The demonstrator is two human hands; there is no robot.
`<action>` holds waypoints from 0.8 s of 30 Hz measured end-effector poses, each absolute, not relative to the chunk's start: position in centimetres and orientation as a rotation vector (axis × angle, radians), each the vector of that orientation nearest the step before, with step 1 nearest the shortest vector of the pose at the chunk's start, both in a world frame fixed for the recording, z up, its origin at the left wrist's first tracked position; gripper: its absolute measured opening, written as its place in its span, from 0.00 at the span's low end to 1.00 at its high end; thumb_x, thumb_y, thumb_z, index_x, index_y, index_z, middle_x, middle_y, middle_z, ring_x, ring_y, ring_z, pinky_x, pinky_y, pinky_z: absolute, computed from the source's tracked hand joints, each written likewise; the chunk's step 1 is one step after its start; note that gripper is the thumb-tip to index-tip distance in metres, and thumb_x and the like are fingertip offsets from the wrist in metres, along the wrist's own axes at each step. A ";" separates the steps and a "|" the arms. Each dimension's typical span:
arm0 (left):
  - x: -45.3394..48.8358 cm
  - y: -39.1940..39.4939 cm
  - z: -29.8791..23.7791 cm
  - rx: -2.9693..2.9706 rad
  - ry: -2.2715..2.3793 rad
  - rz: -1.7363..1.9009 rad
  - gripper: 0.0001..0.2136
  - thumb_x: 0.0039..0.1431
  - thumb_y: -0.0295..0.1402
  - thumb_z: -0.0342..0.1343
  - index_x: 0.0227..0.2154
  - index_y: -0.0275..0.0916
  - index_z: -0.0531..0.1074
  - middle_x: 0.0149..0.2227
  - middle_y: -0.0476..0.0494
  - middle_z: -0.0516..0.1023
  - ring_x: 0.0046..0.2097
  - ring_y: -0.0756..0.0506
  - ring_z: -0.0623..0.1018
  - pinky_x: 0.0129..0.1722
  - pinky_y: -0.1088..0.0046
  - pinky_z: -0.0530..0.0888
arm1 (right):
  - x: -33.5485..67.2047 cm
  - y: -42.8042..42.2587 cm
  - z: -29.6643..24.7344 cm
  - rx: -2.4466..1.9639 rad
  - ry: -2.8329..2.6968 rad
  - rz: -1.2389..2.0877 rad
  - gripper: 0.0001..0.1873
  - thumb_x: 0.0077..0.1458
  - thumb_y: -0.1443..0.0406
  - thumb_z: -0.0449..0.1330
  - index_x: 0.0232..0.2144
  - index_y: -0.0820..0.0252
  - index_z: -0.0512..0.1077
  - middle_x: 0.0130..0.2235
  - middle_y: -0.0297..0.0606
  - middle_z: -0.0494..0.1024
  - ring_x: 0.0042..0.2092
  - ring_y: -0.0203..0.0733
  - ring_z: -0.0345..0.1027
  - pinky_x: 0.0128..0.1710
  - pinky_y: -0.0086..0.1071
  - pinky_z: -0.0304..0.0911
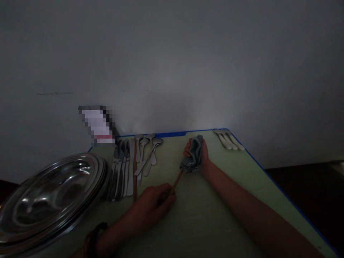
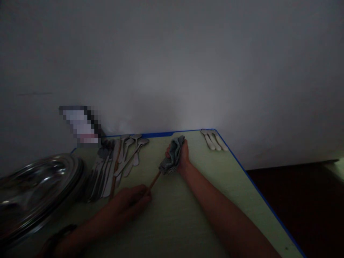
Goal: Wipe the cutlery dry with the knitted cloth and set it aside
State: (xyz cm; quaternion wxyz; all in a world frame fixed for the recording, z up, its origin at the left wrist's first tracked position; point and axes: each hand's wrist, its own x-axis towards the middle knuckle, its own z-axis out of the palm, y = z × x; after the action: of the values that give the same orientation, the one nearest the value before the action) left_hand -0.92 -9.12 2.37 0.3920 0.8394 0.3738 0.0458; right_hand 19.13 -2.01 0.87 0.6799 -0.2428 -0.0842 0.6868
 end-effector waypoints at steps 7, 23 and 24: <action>-1.0 -9.1 2.0 2.131 0.922 0.138 0.13 0.63 0.39 0.41 0.28 0.38 0.63 0.25 0.52 0.67 0.28 0.51 0.67 0.26 0.76 0.60 | 19.0 -2.1 1.0 -0.540 -0.201 1.541 0.33 0.58 0.56 0.31 0.11 0.59 0.60 0.09 0.32 0.60 0.12 0.30 0.51 0.10 0.22 0.46; -1.0 -9.1 2.1 2.119 0.935 0.133 0.13 0.63 0.39 0.40 0.29 0.38 0.64 0.26 0.52 0.67 0.28 0.51 0.68 0.25 0.76 0.60 | 19.1 -1.9 0.7 -0.537 -0.217 1.541 0.30 0.58 0.58 0.33 0.12 0.59 0.60 0.10 0.31 0.60 0.12 0.30 0.50 0.11 0.22 0.46; -1.0 -9.0 2.1 2.113 0.938 0.133 0.13 0.63 0.39 0.40 0.29 0.38 0.64 0.26 0.52 0.67 0.28 0.51 0.68 0.25 0.76 0.60 | 19.1 -1.9 0.6 -0.543 -0.220 1.547 0.30 0.58 0.58 0.33 0.12 0.60 0.61 0.11 0.31 0.60 0.13 0.30 0.51 0.12 0.22 0.46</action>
State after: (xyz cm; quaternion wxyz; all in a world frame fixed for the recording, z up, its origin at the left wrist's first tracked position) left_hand -0.97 -9.04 2.08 0.4013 0.8358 0.3709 0.0524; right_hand 19.10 -1.95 0.63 0.6771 -0.2416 -0.0981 0.6881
